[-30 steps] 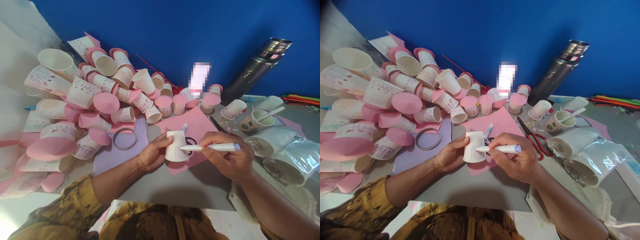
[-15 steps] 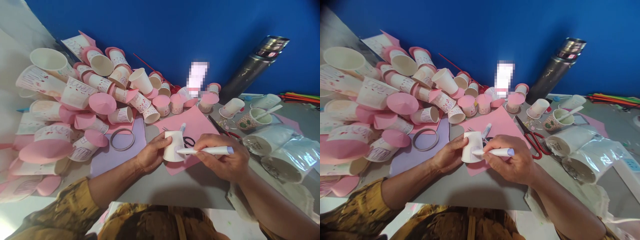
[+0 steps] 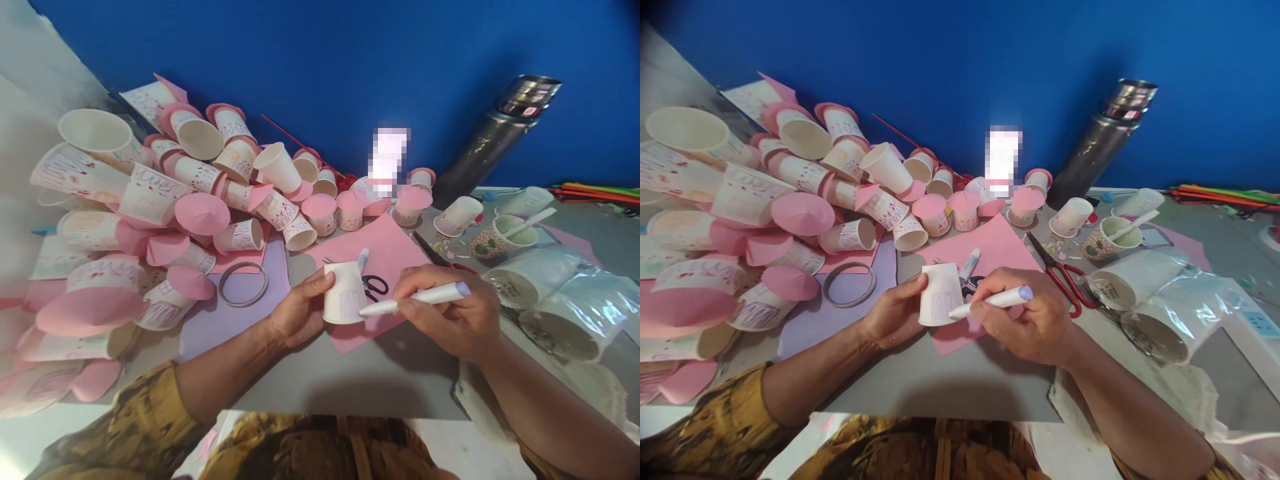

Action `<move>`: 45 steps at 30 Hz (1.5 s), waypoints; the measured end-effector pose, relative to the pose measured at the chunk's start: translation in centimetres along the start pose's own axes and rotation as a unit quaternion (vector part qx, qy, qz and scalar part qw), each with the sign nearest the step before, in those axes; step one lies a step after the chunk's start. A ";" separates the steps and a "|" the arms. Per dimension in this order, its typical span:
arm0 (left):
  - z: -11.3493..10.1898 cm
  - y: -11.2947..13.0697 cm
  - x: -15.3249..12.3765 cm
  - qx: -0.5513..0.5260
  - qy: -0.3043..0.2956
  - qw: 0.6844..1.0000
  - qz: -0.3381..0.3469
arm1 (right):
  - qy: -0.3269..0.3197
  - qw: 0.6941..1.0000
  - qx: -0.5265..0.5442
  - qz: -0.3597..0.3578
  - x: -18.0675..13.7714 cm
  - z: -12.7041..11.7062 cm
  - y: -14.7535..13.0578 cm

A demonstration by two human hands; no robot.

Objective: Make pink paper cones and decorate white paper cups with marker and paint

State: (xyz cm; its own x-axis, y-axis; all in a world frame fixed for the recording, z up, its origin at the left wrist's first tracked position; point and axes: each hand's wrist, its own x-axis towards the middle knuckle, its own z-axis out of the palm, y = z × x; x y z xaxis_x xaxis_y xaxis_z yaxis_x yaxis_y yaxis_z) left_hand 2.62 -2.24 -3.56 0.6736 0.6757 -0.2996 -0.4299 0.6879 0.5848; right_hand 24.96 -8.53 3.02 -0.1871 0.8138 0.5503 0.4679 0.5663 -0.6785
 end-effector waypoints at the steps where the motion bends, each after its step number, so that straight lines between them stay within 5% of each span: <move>1: 0.0 0.0 0.0 -0.002 0.000 1.000 -0.005 | 0.029 1.000 -0.005 0.011 -0.1 0.0 0.2; 6: -0.3 0.2 -0.2 -0.024 -0.033 0.998 -0.038 | 0.135 0.988 -0.012 0.070 -0.5 0.0 1.3; 9: -0.3 0.2 -0.3 -0.022 -0.063 0.997 -0.049 | 0.133 0.988 0.009 0.075 -0.5 0.0 1.9; 15: -0.2 0.3 -0.1 -0.028 -0.004 0.999 -0.014 | 0.114 0.993 0.010 0.032 -0.6 0.4 1.8; 28: 0.2 0.3 0.0 -0.048 0.013 0.999 0.010 | 0.103 0.994 -0.012 0.031 -0.8 1.0 1.9; 45: 0.1 0.4 0.3 -0.077 -0.028 0.996 0.036 | 0.111 0.992 -0.063 0.017 -1.0 1.4 1.3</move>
State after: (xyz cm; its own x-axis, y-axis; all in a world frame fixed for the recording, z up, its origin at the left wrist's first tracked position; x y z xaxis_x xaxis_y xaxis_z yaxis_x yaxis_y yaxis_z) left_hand 2.73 -1.77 -3.38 0.6687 0.7116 -0.2157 -0.5626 0.6739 0.4789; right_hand 24.59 -8.46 0.89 0.0185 0.7751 0.6316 0.5768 0.5077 -0.6399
